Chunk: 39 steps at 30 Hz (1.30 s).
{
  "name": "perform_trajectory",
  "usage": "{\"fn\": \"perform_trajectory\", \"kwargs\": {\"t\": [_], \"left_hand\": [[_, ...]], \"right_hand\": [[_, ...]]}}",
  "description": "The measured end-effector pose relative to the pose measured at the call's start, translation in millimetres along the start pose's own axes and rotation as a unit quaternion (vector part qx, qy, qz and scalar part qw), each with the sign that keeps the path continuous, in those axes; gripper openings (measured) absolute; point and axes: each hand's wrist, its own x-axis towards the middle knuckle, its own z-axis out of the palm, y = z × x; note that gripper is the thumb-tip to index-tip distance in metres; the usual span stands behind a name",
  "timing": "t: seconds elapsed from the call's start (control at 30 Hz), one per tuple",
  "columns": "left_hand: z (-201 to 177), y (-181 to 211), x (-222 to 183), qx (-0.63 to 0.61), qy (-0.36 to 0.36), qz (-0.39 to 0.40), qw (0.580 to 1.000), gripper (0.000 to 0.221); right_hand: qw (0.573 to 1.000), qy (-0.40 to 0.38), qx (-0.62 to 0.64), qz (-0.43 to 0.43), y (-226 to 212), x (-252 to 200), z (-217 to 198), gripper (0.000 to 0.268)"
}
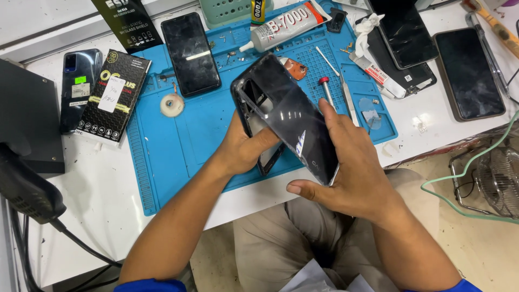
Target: Disassembling a smartphone by prying the back cover and removing internal screws
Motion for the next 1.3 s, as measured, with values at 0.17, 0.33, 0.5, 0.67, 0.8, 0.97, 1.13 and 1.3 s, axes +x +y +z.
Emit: {"fn": "perform_trajectory", "kwargs": {"t": [0.17, 0.33, 0.5, 0.67, 0.8, 0.97, 1.13, 1.3], "left_hand": [[0, 6, 3, 0.03, -0.06, -0.03, 0.997, 0.027], [4, 11, 3, 0.027, -0.06, -0.039, 0.997, 0.039], [9, 14, -2, 0.118, -0.03, -0.058, 0.991, 0.044], [19, 21, -4, 0.108, -0.09, -0.088, 0.986, 0.072], [22, 23, -6, 0.102, -0.096, -0.113, 0.984, 0.076], [21, 20, -3, 0.101, -0.103, -0.132, 0.981, 0.08], [21, 4, -10, 0.049, -0.089, -0.119, 0.988, 0.079], [15, 3, -11, 0.059, -0.102, -0.08, 0.99, 0.074]], "right_hand": [[0.989, -0.11, 0.103, 0.001, 6, -1, -7, 0.138], [0.963, -0.091, 0.249, 0.051, 3, -1, -10, 0.127], [0.964, -0.001, 0.257, 0.074, -9, 4, -4, 0.114], [0.961, 0.08, 0.262, 0.041, -1, -3, 9, 0.117], [0.945, 0.097, 0.307, 0.057, -1, -2, 9, 0.107], [0.948, 0.098, 0.297, 0.055, -3, 0, 3, 0.096], [0.942, 0.081, 0.32, 0.059, -1, 1, 1, 0.096], [0.951, 0.073, 0.299, 0.039, -1, 1, -4, 0.099]]}}
